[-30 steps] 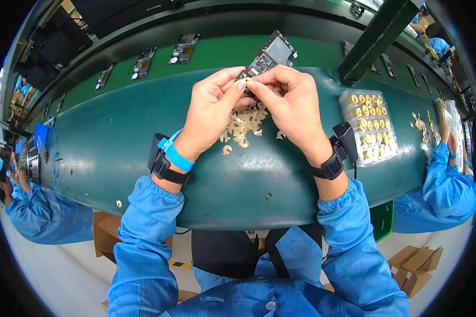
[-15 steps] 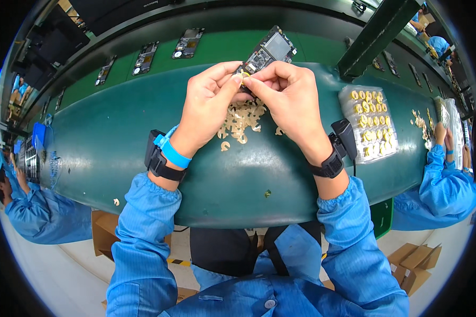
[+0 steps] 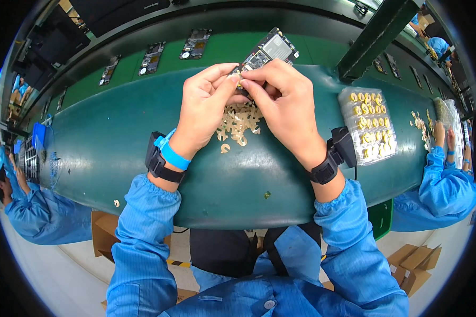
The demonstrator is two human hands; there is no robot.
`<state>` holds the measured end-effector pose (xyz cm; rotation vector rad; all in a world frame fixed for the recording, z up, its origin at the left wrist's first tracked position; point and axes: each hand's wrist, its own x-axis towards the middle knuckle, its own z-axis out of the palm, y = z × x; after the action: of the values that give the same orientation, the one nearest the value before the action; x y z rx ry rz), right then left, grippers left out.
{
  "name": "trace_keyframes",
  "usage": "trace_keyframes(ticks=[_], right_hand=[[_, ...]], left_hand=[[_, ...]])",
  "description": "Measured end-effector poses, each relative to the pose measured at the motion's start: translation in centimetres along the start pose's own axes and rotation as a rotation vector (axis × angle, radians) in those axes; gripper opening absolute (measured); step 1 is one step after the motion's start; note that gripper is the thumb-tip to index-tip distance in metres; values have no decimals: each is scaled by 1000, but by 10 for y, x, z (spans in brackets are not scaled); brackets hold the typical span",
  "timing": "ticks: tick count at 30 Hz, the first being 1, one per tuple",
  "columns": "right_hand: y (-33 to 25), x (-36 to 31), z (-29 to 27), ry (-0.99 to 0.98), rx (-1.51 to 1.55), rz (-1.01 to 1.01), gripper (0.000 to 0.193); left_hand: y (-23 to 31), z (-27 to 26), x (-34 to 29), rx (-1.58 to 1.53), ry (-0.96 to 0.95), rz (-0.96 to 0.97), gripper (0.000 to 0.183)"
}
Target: Assemble internal components onto smartphone circuit boards on an assembly line.
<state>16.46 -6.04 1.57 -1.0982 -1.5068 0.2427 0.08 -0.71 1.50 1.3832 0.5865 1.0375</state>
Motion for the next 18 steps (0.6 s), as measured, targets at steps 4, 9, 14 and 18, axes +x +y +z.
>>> trace_keyframes(ticks=[4,9,14,18], right_hand=[[3,0,3,17,-8,-64,9],[4,-1,4,-17,-16,-45,8],[7,-1,3,9,-61,-108,12],[-2,2,3,55,-9,-38,16]], left_hand=[[-1,-1,-1,9,10,-8,29],[-6,-7,0,-40,-6,-22,28],[-1,-4,5,-69,7,-20,28],[-2,-9,7,-109,37,4,27]])
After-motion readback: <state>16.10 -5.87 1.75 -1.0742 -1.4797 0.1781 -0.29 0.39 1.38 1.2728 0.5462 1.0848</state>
